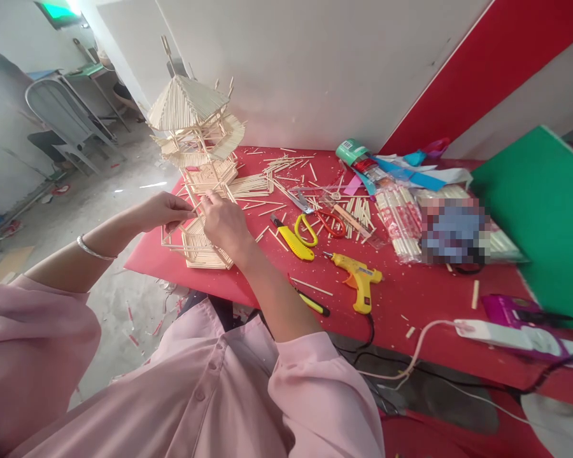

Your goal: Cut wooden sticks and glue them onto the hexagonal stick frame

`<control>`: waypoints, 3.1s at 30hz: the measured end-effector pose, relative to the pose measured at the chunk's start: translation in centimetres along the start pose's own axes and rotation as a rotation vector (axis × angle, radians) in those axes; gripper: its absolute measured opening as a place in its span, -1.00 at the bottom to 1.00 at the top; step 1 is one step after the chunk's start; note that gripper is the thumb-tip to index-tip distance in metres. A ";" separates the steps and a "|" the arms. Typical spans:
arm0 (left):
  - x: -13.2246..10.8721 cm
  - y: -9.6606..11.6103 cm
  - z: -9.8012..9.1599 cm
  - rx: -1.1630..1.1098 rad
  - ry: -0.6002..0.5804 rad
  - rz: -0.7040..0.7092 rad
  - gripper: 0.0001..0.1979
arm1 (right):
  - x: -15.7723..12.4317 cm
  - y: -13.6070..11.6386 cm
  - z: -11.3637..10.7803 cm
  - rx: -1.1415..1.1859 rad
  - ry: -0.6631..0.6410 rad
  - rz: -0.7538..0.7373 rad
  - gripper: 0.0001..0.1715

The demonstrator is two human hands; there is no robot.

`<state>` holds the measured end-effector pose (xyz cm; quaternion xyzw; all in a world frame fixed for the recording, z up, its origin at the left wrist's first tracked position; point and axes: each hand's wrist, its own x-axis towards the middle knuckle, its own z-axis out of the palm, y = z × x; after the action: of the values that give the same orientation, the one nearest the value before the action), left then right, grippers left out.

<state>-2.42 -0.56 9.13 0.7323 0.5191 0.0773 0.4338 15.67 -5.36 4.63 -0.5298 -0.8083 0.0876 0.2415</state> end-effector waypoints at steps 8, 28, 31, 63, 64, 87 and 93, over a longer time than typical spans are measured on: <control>-0.2 0.5 0.1 -0.009 0.001 0.004 -0.71 | 0.0 0.0 0.1 -0.018 0.005 -0.004 -0.39; -0.4 1.0 0.2 -0.009 0.000 -0.024 -0.72 | 0.1 -0.2 -0.1 -0.047 -0.011 0.017 -0.40; -0.4 1.1 0.2 -0.008 0.009 -0.036 -0.72 | 0.1 -0.3 -0.2 -0.045 -0.018 0.018 -0.41; -0.4 1.0 0.1 0.043 0.024 -0.031 -0.62 | -1.5 -0.2 -3.1 -0.036 0.125 0.015 -0.34; -0.4 0.9 0.1 0.035 0.022 -0.024 -0.62 | -2.4 -0.1 -3.9 -0.022 0.157 0.042 -0.35; -0.5 1.1 0.2 0.046 0.047 -0.070 -0.61 | -21.5 10.7 -5.3 -0.405 -0.084 1.278 -0.43; -0.1 0.0 0.2 0.026 0.038 0.002 -0.60 | -23.1 14.1 -4.7 -0.225 -0.034 1.201 -0.56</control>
<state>-2.35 -0.75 9.02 0.7369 0.5276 0.0850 0.4140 36.84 -20.72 -3.80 -0.9138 -0.3762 0.1312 0.0795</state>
